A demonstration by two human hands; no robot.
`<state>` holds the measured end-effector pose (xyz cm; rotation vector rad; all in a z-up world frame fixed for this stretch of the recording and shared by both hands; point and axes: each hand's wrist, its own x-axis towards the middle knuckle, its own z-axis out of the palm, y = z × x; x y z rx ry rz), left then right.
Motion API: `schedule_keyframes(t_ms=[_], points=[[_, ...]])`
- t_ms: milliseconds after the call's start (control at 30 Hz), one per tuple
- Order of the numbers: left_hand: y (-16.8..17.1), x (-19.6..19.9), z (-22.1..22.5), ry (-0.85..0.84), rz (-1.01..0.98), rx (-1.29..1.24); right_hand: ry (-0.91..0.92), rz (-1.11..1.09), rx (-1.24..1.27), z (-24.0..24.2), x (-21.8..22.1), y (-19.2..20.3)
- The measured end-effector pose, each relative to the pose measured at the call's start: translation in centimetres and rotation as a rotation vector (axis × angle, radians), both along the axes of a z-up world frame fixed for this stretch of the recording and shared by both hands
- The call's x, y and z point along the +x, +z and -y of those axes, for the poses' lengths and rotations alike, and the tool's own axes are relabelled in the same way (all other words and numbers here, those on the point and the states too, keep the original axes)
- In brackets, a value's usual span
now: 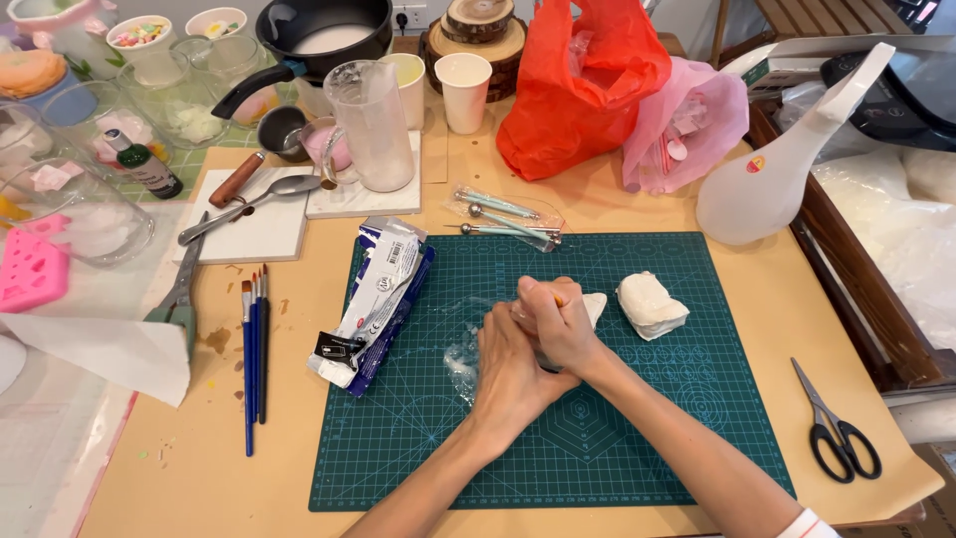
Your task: Unpack and knead a block of white modeling clay on a cutting mat using hands and a spatula.
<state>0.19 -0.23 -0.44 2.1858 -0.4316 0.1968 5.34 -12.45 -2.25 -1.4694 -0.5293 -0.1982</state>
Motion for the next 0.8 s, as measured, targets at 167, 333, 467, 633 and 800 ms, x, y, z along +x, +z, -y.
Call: schedule_keyframes(t_ms=[167,333,467,633,800], points=[[0.0,0.1,0.1,-0.003,0.002,-0.018,0.033,-0.038,0.077,0.3,0.1,-0.5],[0.1,-0.3,-0.2,-0.002,0.0,-0.05,0.018,-0.045,0.151,0.4,0.1,-1.2],[1.0,-1.3,-1.4,-0.032,0.041,-0.064,0.019,-0.156,0.224,1.3,0.8,-1.8],[1.5,-4.4,-3.1,-0.042,0.241,0.053,0.041,-0.299,0.301,1.1,0.7,-0.5],[0.6,-4.3,-2.1,-0.293,0.489,0.127,0.022,-0.335,0.376,0.9,1.2,0.6]])
